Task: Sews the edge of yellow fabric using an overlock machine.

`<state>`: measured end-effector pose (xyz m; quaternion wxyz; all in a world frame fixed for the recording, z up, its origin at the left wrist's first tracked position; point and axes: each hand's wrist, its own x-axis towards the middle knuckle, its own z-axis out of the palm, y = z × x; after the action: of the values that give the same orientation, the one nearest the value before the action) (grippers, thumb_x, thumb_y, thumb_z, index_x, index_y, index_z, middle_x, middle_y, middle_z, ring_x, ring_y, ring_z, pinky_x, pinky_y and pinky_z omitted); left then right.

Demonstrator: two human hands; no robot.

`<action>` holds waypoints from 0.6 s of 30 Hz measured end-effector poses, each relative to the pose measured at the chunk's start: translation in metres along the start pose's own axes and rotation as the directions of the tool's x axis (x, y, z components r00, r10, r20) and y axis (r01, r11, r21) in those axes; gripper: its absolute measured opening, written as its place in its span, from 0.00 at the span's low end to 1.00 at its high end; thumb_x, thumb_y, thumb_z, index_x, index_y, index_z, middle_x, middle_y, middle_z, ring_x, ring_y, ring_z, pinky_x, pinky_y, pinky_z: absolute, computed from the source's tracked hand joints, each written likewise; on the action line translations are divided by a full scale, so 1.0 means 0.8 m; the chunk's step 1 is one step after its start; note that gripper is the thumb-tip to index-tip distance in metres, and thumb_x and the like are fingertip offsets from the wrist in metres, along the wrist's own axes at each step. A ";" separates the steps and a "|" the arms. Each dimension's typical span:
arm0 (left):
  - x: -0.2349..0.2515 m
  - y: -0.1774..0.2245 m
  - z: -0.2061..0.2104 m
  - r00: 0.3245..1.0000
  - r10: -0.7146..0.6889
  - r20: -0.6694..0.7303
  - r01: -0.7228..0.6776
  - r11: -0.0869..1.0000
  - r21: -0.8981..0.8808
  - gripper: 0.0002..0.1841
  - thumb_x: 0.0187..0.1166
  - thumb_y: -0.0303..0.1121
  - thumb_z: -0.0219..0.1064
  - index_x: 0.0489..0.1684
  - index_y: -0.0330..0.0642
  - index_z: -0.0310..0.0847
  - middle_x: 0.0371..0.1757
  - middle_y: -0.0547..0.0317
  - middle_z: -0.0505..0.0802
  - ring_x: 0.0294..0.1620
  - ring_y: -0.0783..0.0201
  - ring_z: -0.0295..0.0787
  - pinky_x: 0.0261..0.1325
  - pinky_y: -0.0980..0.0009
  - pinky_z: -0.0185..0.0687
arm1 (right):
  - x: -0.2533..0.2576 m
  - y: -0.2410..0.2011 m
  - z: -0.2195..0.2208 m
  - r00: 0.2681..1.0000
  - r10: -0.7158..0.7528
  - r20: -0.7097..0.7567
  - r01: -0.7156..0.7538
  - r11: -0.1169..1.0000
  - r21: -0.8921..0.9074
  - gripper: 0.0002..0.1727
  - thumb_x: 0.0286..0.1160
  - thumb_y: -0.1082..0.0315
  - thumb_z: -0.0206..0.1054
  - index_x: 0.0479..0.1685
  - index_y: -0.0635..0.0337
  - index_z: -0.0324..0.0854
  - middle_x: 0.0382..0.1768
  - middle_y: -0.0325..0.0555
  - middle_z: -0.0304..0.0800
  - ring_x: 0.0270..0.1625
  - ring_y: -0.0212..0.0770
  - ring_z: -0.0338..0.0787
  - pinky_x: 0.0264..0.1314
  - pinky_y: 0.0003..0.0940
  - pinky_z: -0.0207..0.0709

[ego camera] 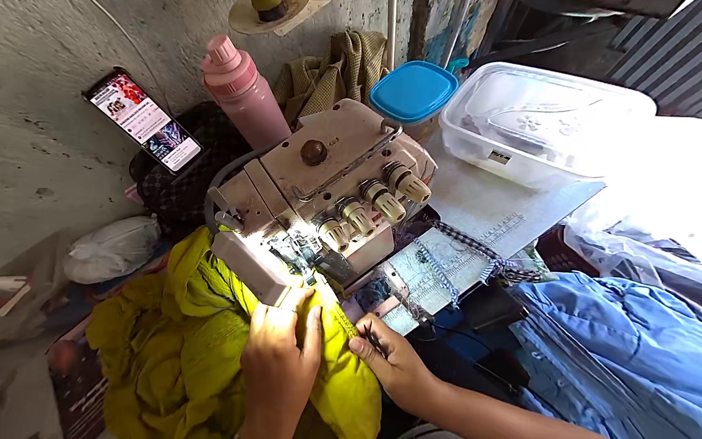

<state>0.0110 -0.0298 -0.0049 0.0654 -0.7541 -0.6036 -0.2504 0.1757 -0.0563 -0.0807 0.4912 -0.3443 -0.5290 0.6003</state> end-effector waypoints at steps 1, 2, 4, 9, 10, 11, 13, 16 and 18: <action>0.004 -0.004 0.001 1.000 -0.018 -0.002 0.018 1.000 -0.005 0.17 0.79 0.43 0.60 0.46 0.45 0.93 0.55 0.56 0.97 0.60 0.56 0.91 0.60 0.64 0.81 | 0.006 -0.002 0.000 1.000 0.003 0.001 -0.003 1.000 -0.008 0.11 0.88 0.63 0.58 0.45 0.62 0.75 0.31 0.32 0.80 0.34 0.15 0.79 0.41 0.12 0.75; 0.008 -0.008 0.002 0.999 -0.034 -0.003 0.034 0.999 -0.012 0.17 0.79 0.44 0.60 0.44 0.45 0.93 0.54 0.56 0.97 0.59 0.57 0.91 0.59 0.64 0.82 | 0.012 -0.003 0.001 1.000 0.004 0.001 -0.004 1.000 -0.017 0.11 0.89 0.62 0.58 0.45 0.62 0.76 0.30 0.32 0.79 0.33 0.16 0.79 0.40 0.12 0.74; 0.016 -0.018 0.005 0.998 -0.064 -0.006 0.063 0.998 -0.029 0.17 0.78 0.44 0.61 0.44 0.46 0.94 0.51 0.56 0.97 0.58 0.58 0.91 0.58 0.64 0.83 | 0.026 -0.006 0.002 1.000 0.001 -0.005 -0.001 1.000 -0.027 0.10 0.88 0.63 0.59 0.45 0.62 0.76 0.30 0.32 0.79 0.32 0.15 0.78 0.39 0.12 0.74; 0.027 -0.037 0.006 0.995 -0.093 -0.021 0.092 0.995 -0.046 0.19 0.75 0.46 0.64 0.43 0.40 0.93 0.49 0.49 0.97 0.57 0.57 0.93 0.60 0.63 0.85 | 0.035 -0.013 0.003 0.999 0.044 -0.017 -0.044 0.998 0.040 0.09 0.86 0.63 0.62 0.46 0.60 0.78 0.35 0.29 0.82 0.38 0.14 0.81 0.45 0.12 0.76; 0.026 -0.032 0.001 0.996 -0.082 -0.023 0.082 0.997 -0.004 0.19 0.76 0.46 0.64 0.43 0.40 0.93 0.50 0.49 0.97 0.58 0.55 0.93 0.61 0.62 0.85 | 0.030 -0.014 0.001 0.997 0.072 0.010 -0.072 0.995 0.065 0.09 0.85 0.63 0.62 0.47 0.61 0.79 0.36 0.29 0.83 0.40 0.14 0.82 0.48 0.13 0.77; 0.023 -0.022 -0.007 0.998 -0.053 -0.034 0.054 0.997 0.054 0.18 0.77 0.45 0.63 0.41 0.40 0.93 0.50 0.47 0.97 0.58 0.51 0.93 0.61 0.58 0.85 | 0.023 -0.014 -0.002 0.994 0.100 0.041 -0.103 0.991 0.080 0.10 0.85 0.63 0.62 0.48 0.62 0.80 0.37 0.30 0.85 0.41 0.14 0.84 0.49 0.15 0.79; 0.011 0.004 -0.025 0.999 0.036 -0.039 -0.032 0.994 0.109 0.20 0.83 0.46 0.59 0.38 0.41 0.93 0.47 0.41 0.93 0.54 0.40 0.88 0.56 0.50 0.79 | 0.002 -0.003 -0.007 0.993 0.086 0.076 -0.090 0.995 0.053 0.15 0.85 0.58 0.63 0.44 0.63 0.84 0.36 0.32 0.87 0.41 0.15 0.85 0.49 0.16 0.79; -0.017 0.020 -0.024 0.995 0.089 0.038 -0.092 0.990 0.108 0.20 0.84 0.48 0.56 0.50 0.53 0.96 0.57 0.54 0.96 0.58 0.49 0.90 0.54 0.57 0.81 | -0.028 0.019 -0.012 0.995 -0.074 0.068 0.076 0.997 -0.033 0.19 0.86 0.54 0.63 0.35 0.63 0.79 0.38 0.39 0.79 0.46 0.19 0.79 0.51 0.12 0.72; -0.028 0.013 -0.011 0.995 0.093 0.025 -0.095 0.991 0.098 0.17 0.82 0.44 0.59 0.52 0.54 0.95 0.58 0.57 0.96 0.62 0.51 0.91 0.59 0.61 0.83 | -0.037 0.023 -0.014 0.995 -0.088 0.049 0.089 0.996 -0.017 0.18 0.86 0.54 0.64 0.36 0.61 0.77 0.35 0.37 0.81 0.42 0.16 0.80 0.47 0.10 0.73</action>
<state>0.0151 -0.0556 -0.0049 0.1083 -0.7800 -0.5798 -0.2091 0.1902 -0.0809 -0.1036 0.5011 -0.3104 -0.5614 0.5809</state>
